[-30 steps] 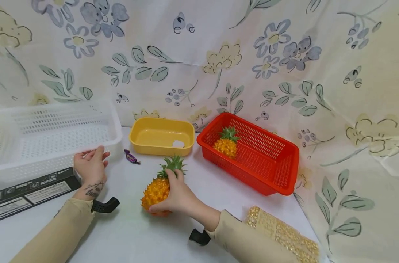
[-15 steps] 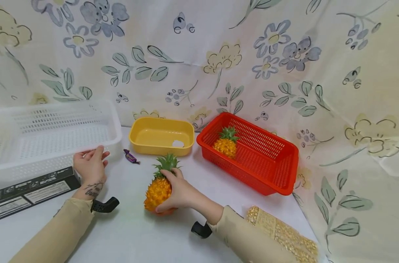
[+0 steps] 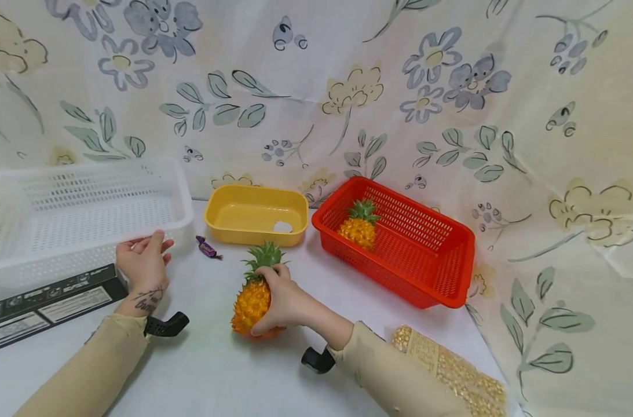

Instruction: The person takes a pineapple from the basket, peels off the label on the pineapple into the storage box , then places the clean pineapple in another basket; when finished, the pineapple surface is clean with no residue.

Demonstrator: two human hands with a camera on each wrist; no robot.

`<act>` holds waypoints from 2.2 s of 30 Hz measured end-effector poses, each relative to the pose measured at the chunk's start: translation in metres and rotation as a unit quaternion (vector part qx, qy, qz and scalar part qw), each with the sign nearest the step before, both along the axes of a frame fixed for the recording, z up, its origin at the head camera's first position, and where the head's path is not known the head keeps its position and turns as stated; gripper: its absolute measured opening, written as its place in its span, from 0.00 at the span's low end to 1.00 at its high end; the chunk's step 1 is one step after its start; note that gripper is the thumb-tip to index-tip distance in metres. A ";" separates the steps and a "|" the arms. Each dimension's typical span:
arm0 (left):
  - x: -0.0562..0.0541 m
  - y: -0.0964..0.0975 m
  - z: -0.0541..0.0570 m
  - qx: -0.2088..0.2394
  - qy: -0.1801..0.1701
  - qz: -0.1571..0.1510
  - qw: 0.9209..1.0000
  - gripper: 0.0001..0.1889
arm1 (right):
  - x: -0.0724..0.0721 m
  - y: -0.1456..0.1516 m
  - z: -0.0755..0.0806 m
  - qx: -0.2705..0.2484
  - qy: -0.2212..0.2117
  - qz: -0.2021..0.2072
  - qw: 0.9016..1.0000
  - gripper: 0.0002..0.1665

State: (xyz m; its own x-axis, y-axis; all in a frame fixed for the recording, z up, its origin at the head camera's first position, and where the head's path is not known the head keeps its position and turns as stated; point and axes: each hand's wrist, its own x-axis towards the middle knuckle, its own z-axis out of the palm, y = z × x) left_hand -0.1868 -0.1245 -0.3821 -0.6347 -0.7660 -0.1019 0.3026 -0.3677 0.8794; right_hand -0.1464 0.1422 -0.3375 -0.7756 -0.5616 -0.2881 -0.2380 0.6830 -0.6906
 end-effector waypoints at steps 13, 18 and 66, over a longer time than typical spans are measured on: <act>0.000 -0.001 0.001 0.008 0.001 -0.008 1.000 0.17 | -0.009 0.025 0.060 -0.013 0.064 0.000 0.998 0.55; 0.001 -0.001 0.001 0.006 -0.004 -0.007 1.000 0.17 | -0.028 0.053 0.102 -0.010 0.119 -0.024 0.993 0.56; -0.001 -0.004 -0.009 -0.022 -0.004 -0.009 1.000 0.18 | -0.095 0.248 0.077 0.139 0.007 -0.242 0.960 0.62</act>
